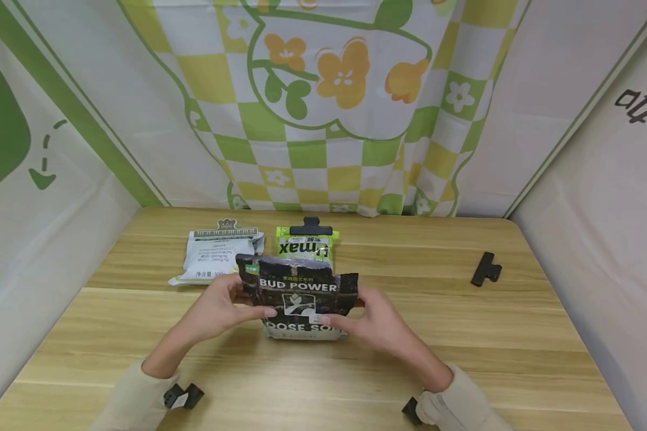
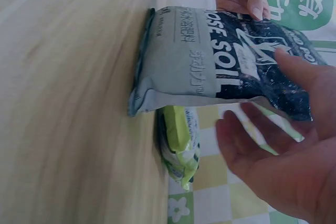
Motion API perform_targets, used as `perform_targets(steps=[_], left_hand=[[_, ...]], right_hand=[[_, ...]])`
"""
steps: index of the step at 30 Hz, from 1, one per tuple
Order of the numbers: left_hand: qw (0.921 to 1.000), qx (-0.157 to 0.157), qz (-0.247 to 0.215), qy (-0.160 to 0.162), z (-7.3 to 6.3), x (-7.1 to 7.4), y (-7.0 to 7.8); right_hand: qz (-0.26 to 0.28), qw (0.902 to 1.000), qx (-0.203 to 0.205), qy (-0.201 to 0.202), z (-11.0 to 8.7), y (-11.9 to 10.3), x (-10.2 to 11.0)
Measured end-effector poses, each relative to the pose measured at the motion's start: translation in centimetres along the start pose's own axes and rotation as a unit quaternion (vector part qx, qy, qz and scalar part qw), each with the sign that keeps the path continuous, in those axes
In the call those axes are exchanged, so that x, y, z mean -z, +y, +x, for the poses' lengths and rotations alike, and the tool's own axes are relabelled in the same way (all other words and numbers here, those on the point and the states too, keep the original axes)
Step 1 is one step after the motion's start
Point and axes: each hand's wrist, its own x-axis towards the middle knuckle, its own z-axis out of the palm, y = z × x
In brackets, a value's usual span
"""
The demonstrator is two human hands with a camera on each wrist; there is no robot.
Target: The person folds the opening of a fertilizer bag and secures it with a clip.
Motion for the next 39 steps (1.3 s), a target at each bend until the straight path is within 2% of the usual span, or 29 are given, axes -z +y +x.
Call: perform_targets(steps=[4,8,14,18,25,31,39], left_hand=[[0.9999,0.001,0.010,0.005,0.3,0.0,0.2],[0.9995,-0.010,0.016,0.025,0.8,-0.1,0.5],[0.9977,-0.052,-0.039,0.019,1.6,-0.4,1.0],[0.9956,-0.058,-0.071,0.016,1.9,-0.6,1.0],[0.9952,-0.069,-0.069,0.013,2.2,-0.7,0.9],[0.9972,-0.047,-0.053,0.023,2.0,-0.6,0.9],[0.9974,-0.018,-0.064,0.027,1.8,-0.6,1.1]], right_hand=[[0.024,0.9993,0.015,0.025,0.4,-0.6,0.1],[0.027,0.9991,0.014,0.029,0.6,-1.0,0.1],[0.043,0.9988,0.012,0.020,0.8,-1.7,0.3],[0.043,0.9988,0.009,0.020,1.1,-1.8,0.4],[0.058,0.9978,0.015,0.029,1.4,-1.6,0.3],[0.063,0.9969,-0.010,0.046,1.4,-1.6,0.4],[0.065,0.9954,-0.006,0.070,1.5,-1.6,0.6]])
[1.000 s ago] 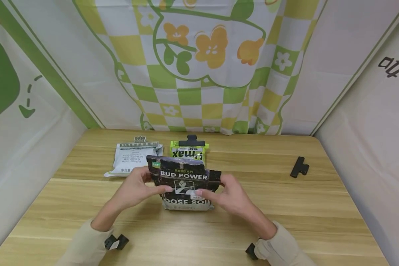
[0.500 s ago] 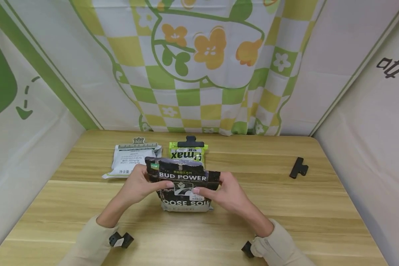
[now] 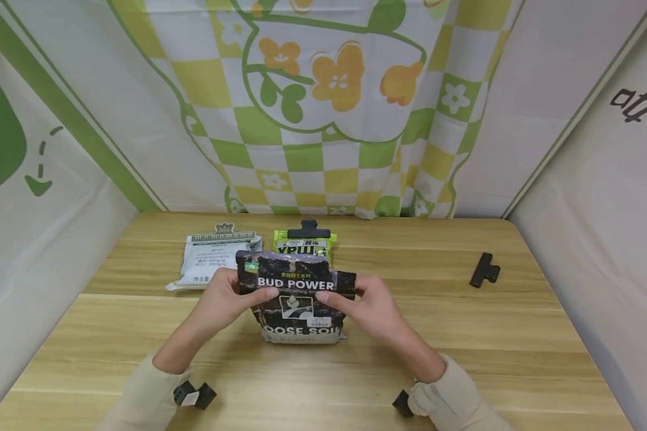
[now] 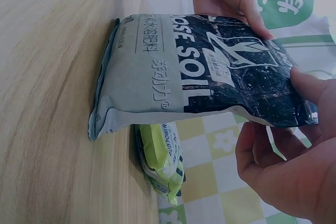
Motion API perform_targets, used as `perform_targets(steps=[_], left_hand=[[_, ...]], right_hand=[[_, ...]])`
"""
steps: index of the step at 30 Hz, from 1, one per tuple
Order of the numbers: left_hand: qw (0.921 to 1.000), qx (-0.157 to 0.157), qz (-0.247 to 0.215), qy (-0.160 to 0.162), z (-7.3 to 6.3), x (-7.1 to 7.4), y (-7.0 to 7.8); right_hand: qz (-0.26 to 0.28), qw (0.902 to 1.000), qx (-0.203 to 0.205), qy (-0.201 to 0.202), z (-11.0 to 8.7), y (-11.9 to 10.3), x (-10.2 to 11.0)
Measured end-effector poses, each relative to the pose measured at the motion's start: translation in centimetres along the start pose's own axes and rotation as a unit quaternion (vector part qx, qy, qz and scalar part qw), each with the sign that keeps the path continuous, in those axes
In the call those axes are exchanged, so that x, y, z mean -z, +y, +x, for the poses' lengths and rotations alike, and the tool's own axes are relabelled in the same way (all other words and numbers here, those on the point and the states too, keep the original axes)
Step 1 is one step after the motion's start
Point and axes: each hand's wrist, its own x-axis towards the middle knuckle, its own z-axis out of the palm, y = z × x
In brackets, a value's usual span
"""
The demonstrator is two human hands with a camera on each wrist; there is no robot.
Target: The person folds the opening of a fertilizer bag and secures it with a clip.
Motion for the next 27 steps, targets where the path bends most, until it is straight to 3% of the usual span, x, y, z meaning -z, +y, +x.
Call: perform_targets(steps=[11,21,27], left_hand=[[0.9959,0.080,0.011,0.040,-0.4,-0.3,1.1],[0.9827,0.159,0.060,0.073,-0.6,-0.6,2.2],[0.9801,0.163,0.078,0.083,-0.6,-0.4,2.2]], right_hand=[[0.010,0.9991,-0.040,0.006,-0.1,-0.5,0.4],[0.017,0.9942,-0.105,0.017,-0.3,-1.3,0.8],[-0.013,0.9926,-0.120,0.015,-0.4,-1.6,1.0]])
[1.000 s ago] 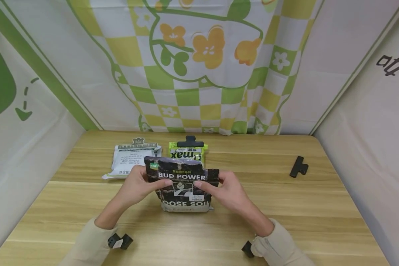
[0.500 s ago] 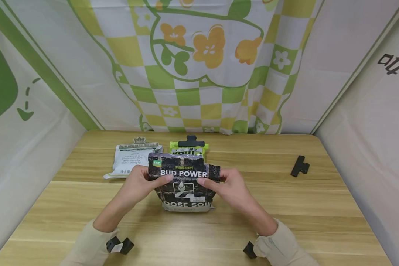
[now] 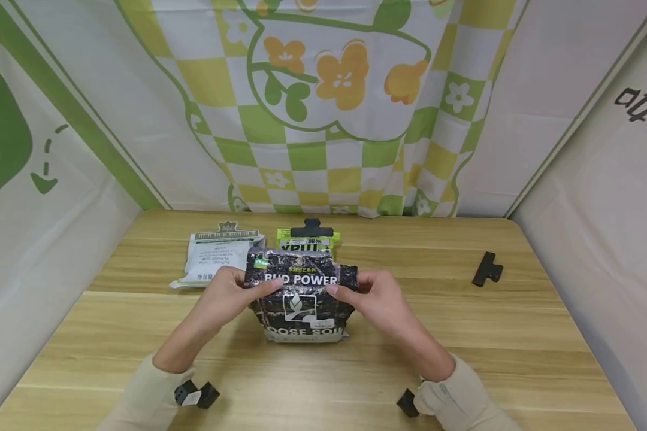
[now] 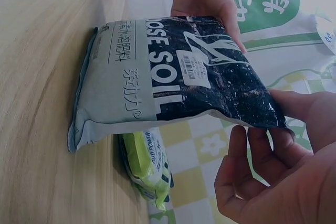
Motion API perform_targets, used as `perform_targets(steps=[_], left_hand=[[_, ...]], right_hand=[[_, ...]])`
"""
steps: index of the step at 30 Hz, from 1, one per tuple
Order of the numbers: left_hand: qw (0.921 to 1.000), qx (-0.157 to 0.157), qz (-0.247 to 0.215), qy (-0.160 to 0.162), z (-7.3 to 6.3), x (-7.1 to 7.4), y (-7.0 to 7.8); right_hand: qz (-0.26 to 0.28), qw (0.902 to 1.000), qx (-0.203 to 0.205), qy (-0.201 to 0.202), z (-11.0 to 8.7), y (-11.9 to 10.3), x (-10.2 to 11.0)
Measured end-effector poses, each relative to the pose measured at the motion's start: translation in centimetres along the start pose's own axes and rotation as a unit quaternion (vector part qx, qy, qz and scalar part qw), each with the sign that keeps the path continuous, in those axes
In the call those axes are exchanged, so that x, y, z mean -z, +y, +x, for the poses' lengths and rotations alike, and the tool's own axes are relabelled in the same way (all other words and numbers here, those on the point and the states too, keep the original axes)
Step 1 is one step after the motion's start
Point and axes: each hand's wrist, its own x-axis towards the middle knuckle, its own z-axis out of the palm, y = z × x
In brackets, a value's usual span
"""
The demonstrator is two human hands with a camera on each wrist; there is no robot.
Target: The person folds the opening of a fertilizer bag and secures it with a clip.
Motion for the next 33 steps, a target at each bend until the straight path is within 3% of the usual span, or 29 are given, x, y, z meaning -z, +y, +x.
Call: perform_targets(steps=[7,10,13,15,17,19,21,22,25,28,33], left_hand=[[0.9999,-0.005,0.009,-0.010,0.3,0.3,-0.4],[0.9987,-0.043,0.021,-0.017,0.4,0.4,-0.7],[0.9913,-0.122,0.048,-0.006,0.6,0.4,-1.1],[0.9791,-0.187,0.079,0.012,0.7,0.3,-1.2],[0.9579,-0.259,0.121,0.030,0.9,0.3,-1.3],[0.9343,-0.319,0.155,0.032,1.0,0.3,-1.4],[0.9119,-0.365,0.187,0.017,1.1,0.4,-1.5],[0.9044,-0.378,0.199,0.004,1.1,0.5,-1.6],[0.8980,-0.383,0.211,-0.048,1.2,0.7,-1.9],[0.8989,-0.374,0.214,-0.079,1.3,0.9,-2.3],[0.9015,-0.367,0.205,-0.103,1.6,1.2,-3.0]], right_hand=[[-0.028,0.9993,0.025,-0.003,0.4,0.4,0.1],[-0.047,0.9939,0.099,0.010,0.6,1.0,0.0],[-0.095,0.9678,0.232,0.024,0.7,1.5,-0.2],[-0.135,0.9402,0.312,0.023,0.8,1.8,-0.3],[-0.176,0.9161,0.360,0.021,0.9,1.9,-0.3],[-0.201,0.9045,0.376,0.012,0.9,2.1,-0.3],[-0.214,0.9001,0.379,0.005,0.9,2.3,-0.2],[-0.216,0.8986,0.382,0.002,0.9,2.4,-0.2],[-0.218,0.8925,0.395,-0.005,1.1,2.6,-0.1],[-0.213,0.8908,0.401,-0.012,1.3,2.8,-0.1],[-0.198,0.9025,0.381,-0.035,1.4,2.9,0.1]])
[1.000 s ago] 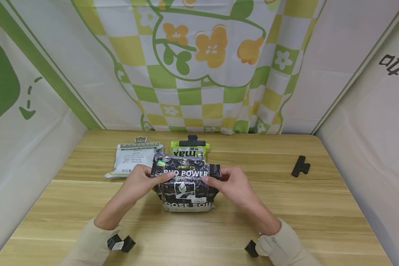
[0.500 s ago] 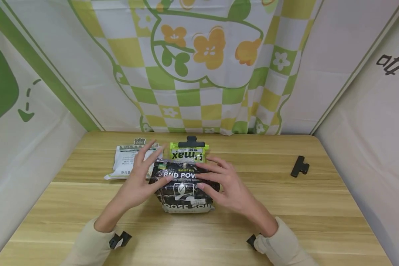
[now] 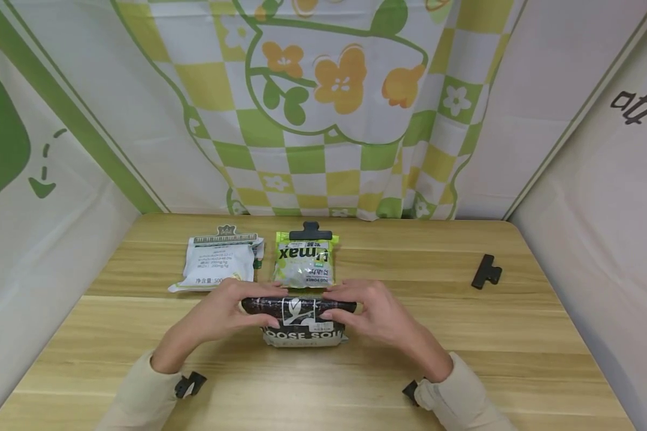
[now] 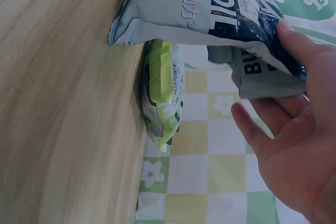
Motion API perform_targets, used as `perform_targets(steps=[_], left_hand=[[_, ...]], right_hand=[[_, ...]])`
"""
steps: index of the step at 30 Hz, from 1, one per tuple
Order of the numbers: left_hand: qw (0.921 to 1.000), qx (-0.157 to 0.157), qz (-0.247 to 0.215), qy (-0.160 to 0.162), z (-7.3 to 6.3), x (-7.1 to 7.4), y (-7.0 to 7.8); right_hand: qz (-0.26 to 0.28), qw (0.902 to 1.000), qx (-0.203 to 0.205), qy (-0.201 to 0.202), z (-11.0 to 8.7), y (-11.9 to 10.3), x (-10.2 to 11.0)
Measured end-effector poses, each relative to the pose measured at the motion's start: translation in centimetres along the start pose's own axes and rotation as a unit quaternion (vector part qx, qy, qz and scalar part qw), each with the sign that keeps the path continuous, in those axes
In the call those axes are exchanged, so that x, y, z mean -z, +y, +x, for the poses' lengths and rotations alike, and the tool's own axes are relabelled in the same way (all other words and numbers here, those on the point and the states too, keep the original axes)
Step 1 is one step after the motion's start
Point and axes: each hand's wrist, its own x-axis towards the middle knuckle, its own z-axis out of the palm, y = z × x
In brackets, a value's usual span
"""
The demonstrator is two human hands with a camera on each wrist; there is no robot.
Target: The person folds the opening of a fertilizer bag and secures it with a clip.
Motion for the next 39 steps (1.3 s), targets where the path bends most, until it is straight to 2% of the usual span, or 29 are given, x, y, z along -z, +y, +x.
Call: perform_targets(steps=[7,15,20,24,33,39], left_hand=[[0.9998,-0.001,-0.011,-0.015,-0.4,0.0,-0.6],[0.9989,-0.037,-0.024,-0.012,-0.5,-0.5,-1.0],[0.9991,-0.033,-0.022,-0.010,-0.5,-0.7,-1.1],[0.9993,-0.028,-0.025,-0.008,-0.4,-0.8,-1.2],[0.9994,-0.020,-0.027,-0.002,0.1,-0.9,-1.4],[0.9985,-0.048,0.000,0.028,0.7,-1.3,-1.3]], right_hand=[[0.055,0.9962,-0.059,-0.034,-0.3,0.2,0.1],[0.079,0.9917,-0.090,-0.045,-0.5,0.5,0.0],[0.096,0.9876,-0.111,-0.056,-0.6,0.8,0.1],[0.099,0.9881,-0.104,-0.056,-0.6,1.2,0.1],[0.096,0.9927,-0.059,-0.042,-0.6,2.0,0.0],[0.078,0.9959,-0.036,-0.029,-0.5,2.5,0.5]])
